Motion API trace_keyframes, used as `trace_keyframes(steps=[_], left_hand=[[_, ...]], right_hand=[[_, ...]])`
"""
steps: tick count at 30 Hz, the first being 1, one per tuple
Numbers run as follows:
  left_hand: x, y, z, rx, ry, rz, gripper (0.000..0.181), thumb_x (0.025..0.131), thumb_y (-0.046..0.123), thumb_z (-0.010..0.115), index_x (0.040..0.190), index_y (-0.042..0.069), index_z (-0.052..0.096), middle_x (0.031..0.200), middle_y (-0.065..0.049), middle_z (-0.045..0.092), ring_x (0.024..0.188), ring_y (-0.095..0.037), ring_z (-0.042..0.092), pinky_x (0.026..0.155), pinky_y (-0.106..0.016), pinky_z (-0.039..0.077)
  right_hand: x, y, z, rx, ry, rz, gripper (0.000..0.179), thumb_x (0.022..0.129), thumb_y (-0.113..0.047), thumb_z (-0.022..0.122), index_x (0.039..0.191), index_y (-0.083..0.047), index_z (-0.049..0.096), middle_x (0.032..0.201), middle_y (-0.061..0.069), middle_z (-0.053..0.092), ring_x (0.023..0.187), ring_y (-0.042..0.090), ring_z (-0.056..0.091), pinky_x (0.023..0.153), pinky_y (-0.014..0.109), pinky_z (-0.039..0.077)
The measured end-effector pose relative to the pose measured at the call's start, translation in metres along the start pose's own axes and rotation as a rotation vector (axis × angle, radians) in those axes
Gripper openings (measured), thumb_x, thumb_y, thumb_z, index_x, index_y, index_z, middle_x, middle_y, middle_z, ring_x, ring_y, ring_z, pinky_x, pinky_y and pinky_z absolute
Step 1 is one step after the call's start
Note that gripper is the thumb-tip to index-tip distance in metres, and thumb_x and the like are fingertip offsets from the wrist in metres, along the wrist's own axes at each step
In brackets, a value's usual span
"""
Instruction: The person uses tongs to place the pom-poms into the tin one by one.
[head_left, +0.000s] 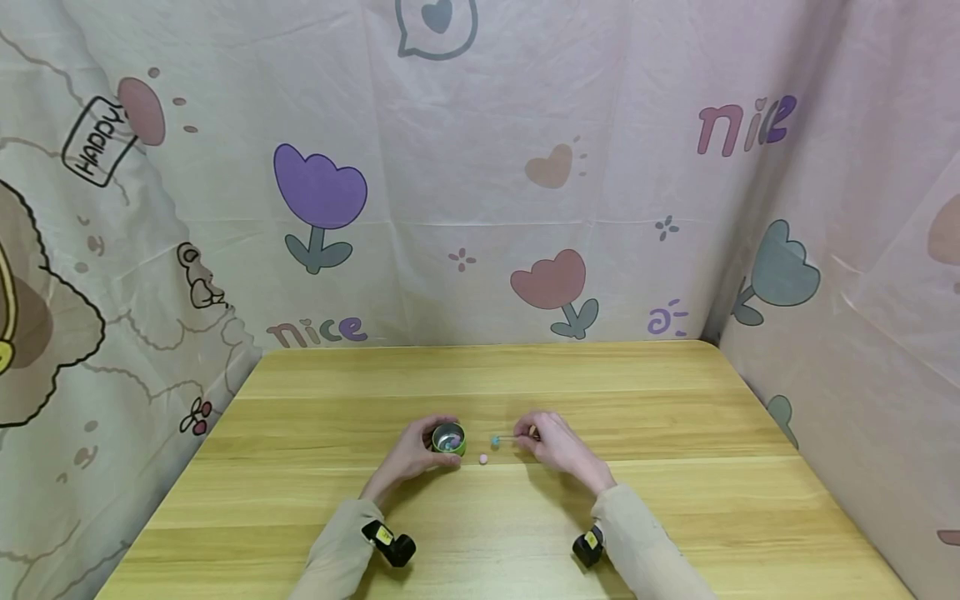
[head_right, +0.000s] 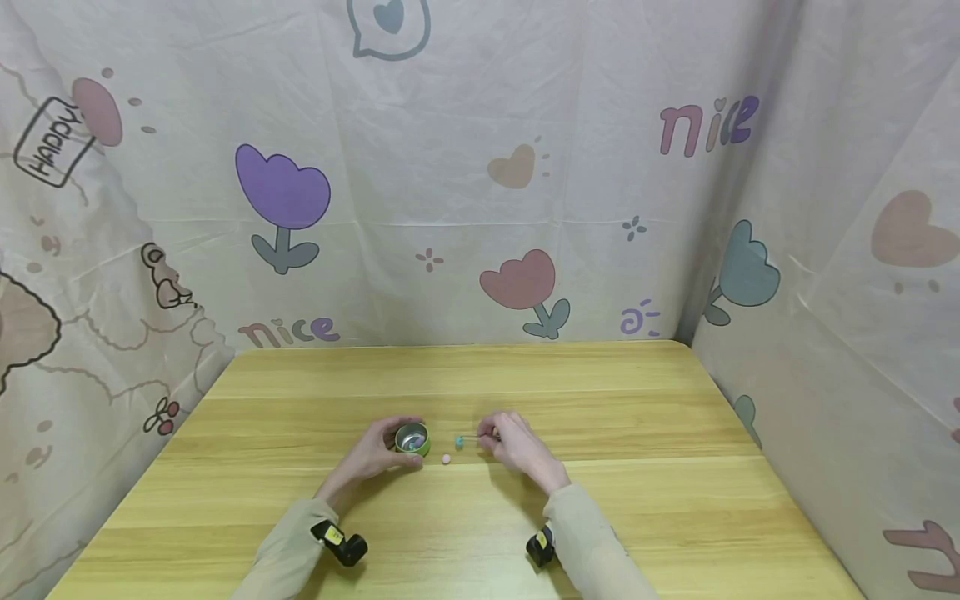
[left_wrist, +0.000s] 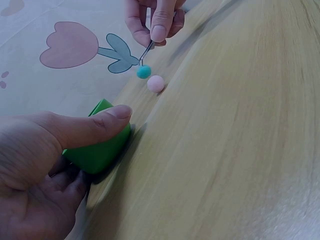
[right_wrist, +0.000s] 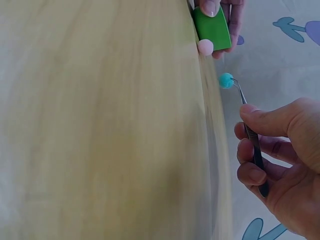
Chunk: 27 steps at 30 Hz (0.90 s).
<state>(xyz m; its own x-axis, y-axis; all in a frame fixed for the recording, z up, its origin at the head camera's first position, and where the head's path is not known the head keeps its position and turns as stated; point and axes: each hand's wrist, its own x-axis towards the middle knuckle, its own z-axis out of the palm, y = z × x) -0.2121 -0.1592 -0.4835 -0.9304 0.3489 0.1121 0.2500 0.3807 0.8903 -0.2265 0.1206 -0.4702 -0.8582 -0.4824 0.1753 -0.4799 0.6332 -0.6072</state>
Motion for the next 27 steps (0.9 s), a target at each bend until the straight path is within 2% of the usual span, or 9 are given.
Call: trace_keyframes(steps=[17,27], left_hand=[[0.000,-0.001,0.000,0.007,-0.004,-0.001,0.067,0.075,0.002,0.085,0.133,-0.007,0.056,0.128,-0.027,0.064,0.117,-0.041,0.063,0.105,-0.057,0.050],[0.000,-0.001,0.000,0.003,-0.010,0.011,0.066,0.075,0.002,0.085,0.133,-0.007,0.056,0.126,-0.028,0.064,0.116,-0.042,0.063,0.104,-0.057,0.050]], right_hand=[[0.005,-0.008,0.006,-0.009,0.068,-0.061,0.005,0.090,-0.004,0.071,0.093,-0.007,0.073,0.092,0.005,0.074,0.079,0.011,0.065,0.067,0.018,0.055],[0.011,-0.016,0.011,-0.014,0.079,-0.078,0.007,0.090,-0.003,0.071,0.096,-0.006,0.073,0.096,0.007,0.075,0.083,0.015,0.068,0.072,0.019,0.057]])
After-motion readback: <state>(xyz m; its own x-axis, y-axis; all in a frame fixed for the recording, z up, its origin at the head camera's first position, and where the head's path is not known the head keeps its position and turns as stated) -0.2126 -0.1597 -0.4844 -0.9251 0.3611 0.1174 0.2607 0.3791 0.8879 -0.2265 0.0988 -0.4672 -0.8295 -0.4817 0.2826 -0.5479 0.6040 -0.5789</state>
